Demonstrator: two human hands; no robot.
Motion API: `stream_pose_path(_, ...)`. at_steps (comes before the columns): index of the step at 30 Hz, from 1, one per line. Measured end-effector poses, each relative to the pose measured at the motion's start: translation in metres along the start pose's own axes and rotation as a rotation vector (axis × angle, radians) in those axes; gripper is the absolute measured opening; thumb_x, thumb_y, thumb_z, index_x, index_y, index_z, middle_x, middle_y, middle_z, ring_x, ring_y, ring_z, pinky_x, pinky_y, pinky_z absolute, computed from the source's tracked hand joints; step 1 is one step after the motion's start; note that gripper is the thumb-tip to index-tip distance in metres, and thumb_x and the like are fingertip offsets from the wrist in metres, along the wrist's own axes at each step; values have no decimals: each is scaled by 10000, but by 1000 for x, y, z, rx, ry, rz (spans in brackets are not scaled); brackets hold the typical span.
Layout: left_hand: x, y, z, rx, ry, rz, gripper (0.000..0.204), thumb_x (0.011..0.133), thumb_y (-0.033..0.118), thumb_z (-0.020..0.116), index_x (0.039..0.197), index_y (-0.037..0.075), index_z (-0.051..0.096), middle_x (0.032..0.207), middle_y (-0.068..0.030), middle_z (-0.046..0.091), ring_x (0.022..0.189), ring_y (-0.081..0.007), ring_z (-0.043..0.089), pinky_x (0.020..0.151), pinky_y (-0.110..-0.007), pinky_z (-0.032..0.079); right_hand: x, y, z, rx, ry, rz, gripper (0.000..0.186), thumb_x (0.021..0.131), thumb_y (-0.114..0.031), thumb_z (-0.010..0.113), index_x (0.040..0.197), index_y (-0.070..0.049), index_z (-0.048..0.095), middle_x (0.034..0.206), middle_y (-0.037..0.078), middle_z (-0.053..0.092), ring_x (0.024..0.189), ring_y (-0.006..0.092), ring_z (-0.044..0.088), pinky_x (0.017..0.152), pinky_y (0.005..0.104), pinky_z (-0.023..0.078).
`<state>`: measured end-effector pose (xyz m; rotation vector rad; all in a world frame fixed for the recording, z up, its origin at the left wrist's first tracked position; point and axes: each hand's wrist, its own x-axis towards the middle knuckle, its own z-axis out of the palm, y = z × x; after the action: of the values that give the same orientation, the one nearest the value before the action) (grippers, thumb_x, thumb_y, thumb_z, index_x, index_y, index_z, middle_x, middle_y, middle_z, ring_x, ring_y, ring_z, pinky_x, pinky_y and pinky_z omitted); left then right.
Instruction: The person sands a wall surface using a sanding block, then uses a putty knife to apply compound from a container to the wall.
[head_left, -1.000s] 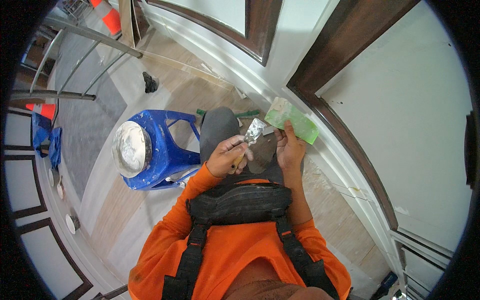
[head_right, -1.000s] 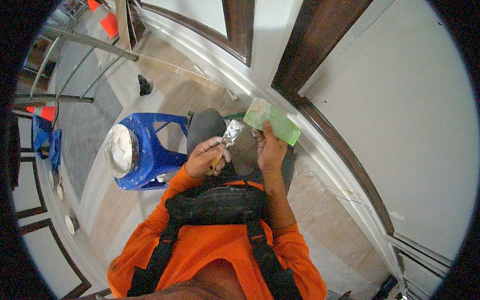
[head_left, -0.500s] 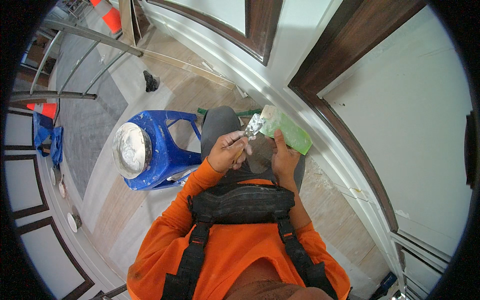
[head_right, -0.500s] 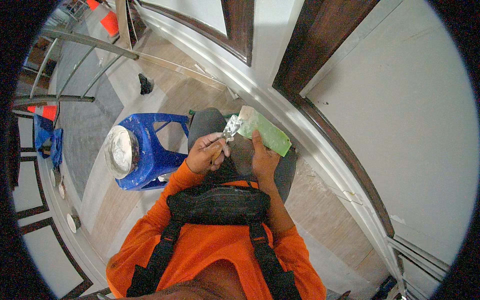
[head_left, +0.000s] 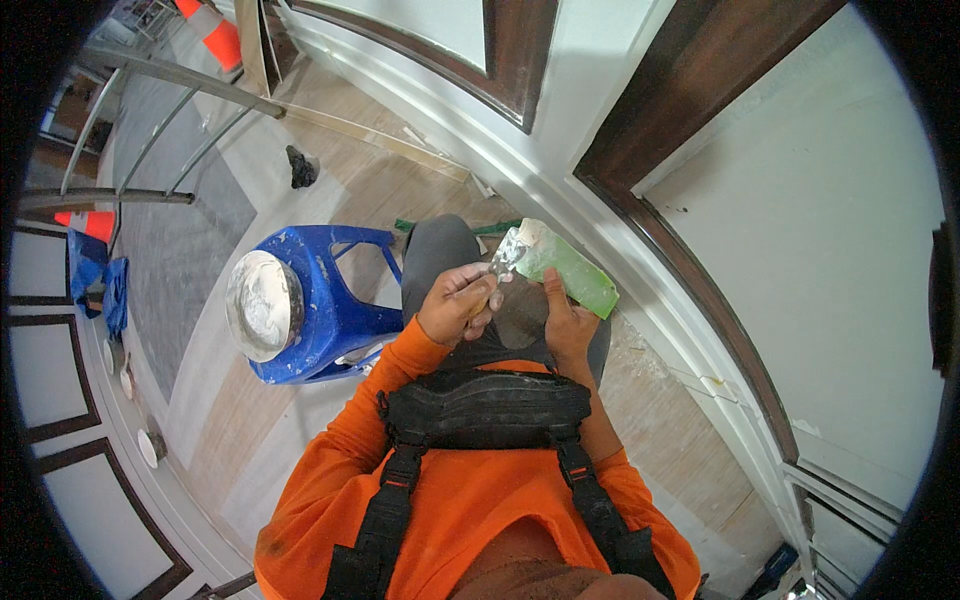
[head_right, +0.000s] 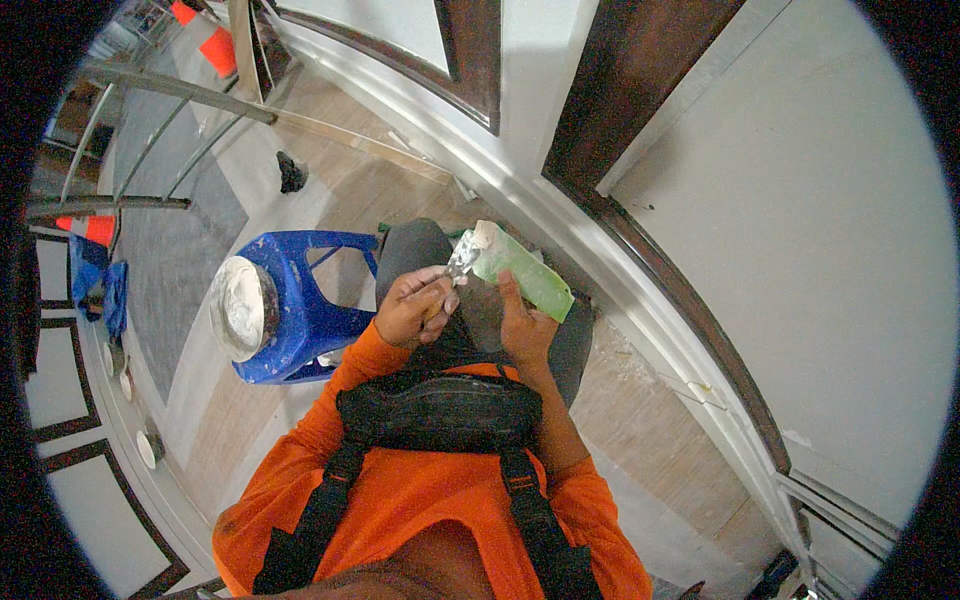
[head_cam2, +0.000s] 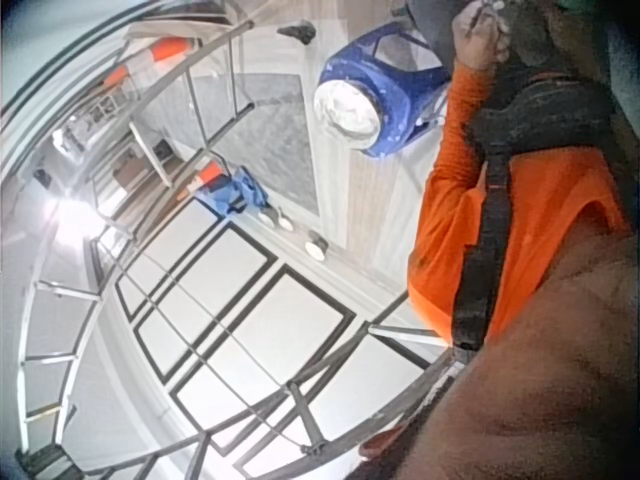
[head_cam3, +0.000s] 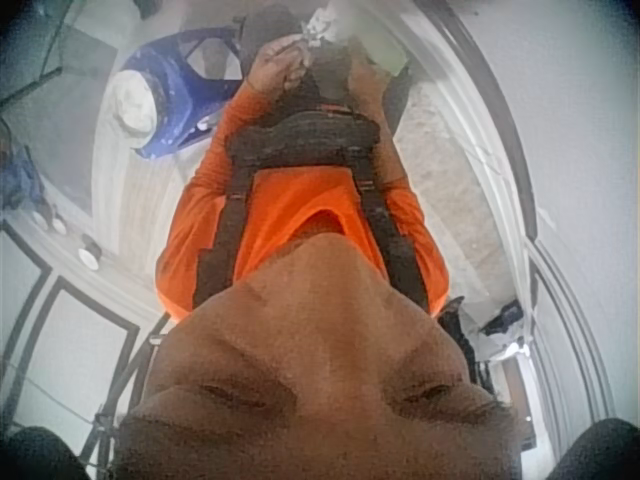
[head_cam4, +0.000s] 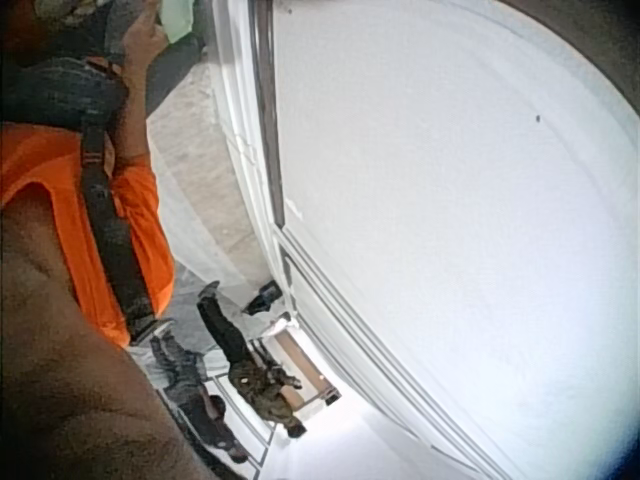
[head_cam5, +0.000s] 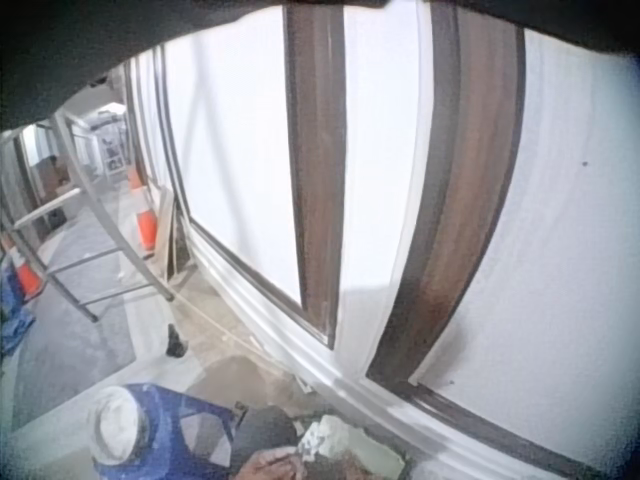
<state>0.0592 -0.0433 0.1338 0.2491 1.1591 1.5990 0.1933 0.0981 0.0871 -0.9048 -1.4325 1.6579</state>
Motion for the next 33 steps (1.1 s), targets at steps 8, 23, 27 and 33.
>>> stream_pose_path(8,10,6,5,-49,-46,38,264,1105,229,544,1235,23,645,812,-28,603,470,-77,429,389,-227,323,-8,-9,-1,-178,-88,-71,279,960,-119,808,1171,39,718,1040,85,773,978,187,738,877,323,577)
stream_pose_path(23,30,-15,-36,-133,131,163,309,1091,207,566,1359,59,612,953,-55,680,676,-116,573,565,-276,466,35,26,-22,159,13,296,388,996,-146,733,1322,16,600,1156,106,707,959,217,719,709,358,625)
stream_pose_path(27,15,-19,-46,-175,232,96,350,1066,228,554,1374,67,591,939,-58,687,667,-122,564,548,-275,459,64,117,-29,-203,-51,482,378,996,-139,701,1322,32,617,1132,106,716,920,216,723,692,319,601)
stream_pose_path(33,5,-33,-64,-241,186,41,378,1050,230,567,1383,52,537,993,-87,696,687,-148,590,577,-291,491,79,307,-91,-851,-187,361,283,1004,-210,693,1030,65,755,892,134,752,765,237,731,677,335,567)
